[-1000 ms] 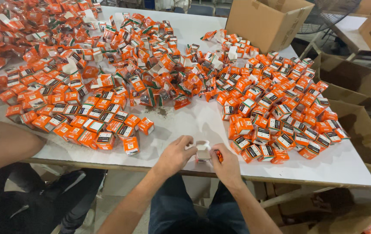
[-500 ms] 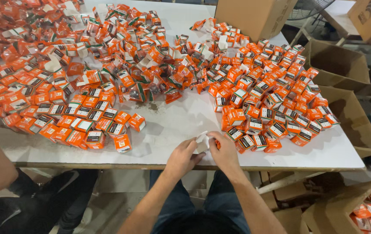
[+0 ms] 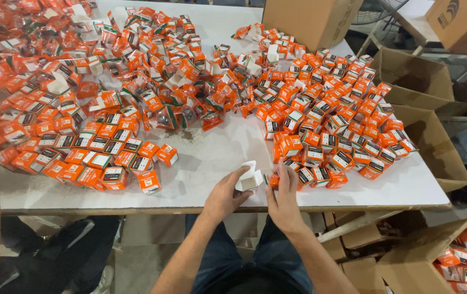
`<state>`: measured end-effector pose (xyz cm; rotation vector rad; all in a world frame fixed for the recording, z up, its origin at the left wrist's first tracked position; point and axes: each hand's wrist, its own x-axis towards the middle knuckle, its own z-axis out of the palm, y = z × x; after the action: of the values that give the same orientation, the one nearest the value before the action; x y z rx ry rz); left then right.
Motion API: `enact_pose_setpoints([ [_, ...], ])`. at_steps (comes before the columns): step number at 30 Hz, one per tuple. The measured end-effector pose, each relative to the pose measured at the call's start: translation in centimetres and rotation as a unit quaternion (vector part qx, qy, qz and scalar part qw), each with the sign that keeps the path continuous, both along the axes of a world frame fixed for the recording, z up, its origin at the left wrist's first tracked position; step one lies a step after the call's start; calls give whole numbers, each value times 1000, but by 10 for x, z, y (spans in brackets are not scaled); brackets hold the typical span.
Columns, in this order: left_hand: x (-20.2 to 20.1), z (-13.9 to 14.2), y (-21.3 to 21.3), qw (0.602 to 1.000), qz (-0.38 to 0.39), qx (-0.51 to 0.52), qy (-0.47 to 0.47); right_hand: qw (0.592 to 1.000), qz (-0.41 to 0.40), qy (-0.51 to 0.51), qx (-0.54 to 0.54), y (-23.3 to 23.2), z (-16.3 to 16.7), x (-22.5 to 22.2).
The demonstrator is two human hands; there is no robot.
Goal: The person picks small orange packaged boxes one at a time from a large pile on a white table, opens each white paper wrapper, and places the opened item aside while sorting through the pile. Other workers at the same table handle and move the packaged items into nearby boxes and a blue bin.
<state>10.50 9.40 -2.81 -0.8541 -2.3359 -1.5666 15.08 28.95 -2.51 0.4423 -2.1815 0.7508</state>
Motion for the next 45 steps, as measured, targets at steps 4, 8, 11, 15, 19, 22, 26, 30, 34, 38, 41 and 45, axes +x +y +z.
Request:
enact_pose_setpoints([
  [4, 1, -2, 0, 999, 8, -14, -42, 992, 92, -52, -64, -6, 6, -15],
  [8, 0, -3, 1, 999, 27, -31, -35, 990, 38, -86, 106, -11, 15, -26],
  [11, 1, -5, 3, 999, 30, -21, 1, 986, 24, -69, 149, -11, 23, -23],
  [15, 5, -6, 4, 995, 13, 34, 98, 982, 31, -73, 174, -8, 31, -16],
  [19, 4, -4, 5, 999, 18, -26, 37, 987, 52, -52, 146, -9, 31, -14],
  [22, 1, -2, 6, 984, 42, -67, 159, 986, 88, -2, 141, -10, 26, -17],
  [26, 5, -6, 6, 991, 69, -56, 105, 991, 58, -44, 109, -7, 9, -25],
  [30, 9, -11, 4, 989, 121, -24, 79, 990, 68, -124, 11, 0, -8, -48],
  [34, 13, -12, 5, 954, 120, -54, 269, 959, 98, -242, -108, 1, -21, -57],
  [38, 18, -11, 9, 951, 167, -15, 260, 942, 102, -213, -240, -11, -32, -52],
  [41, 19, -8, 8, 954, 142, -15, 263, 915, 101, -223, -321, -19, -34, -49],
  [45, 17, -4, 7, 943, 120, -52, 305, 947, -12, -231, -222, -24, -30, -34],
])
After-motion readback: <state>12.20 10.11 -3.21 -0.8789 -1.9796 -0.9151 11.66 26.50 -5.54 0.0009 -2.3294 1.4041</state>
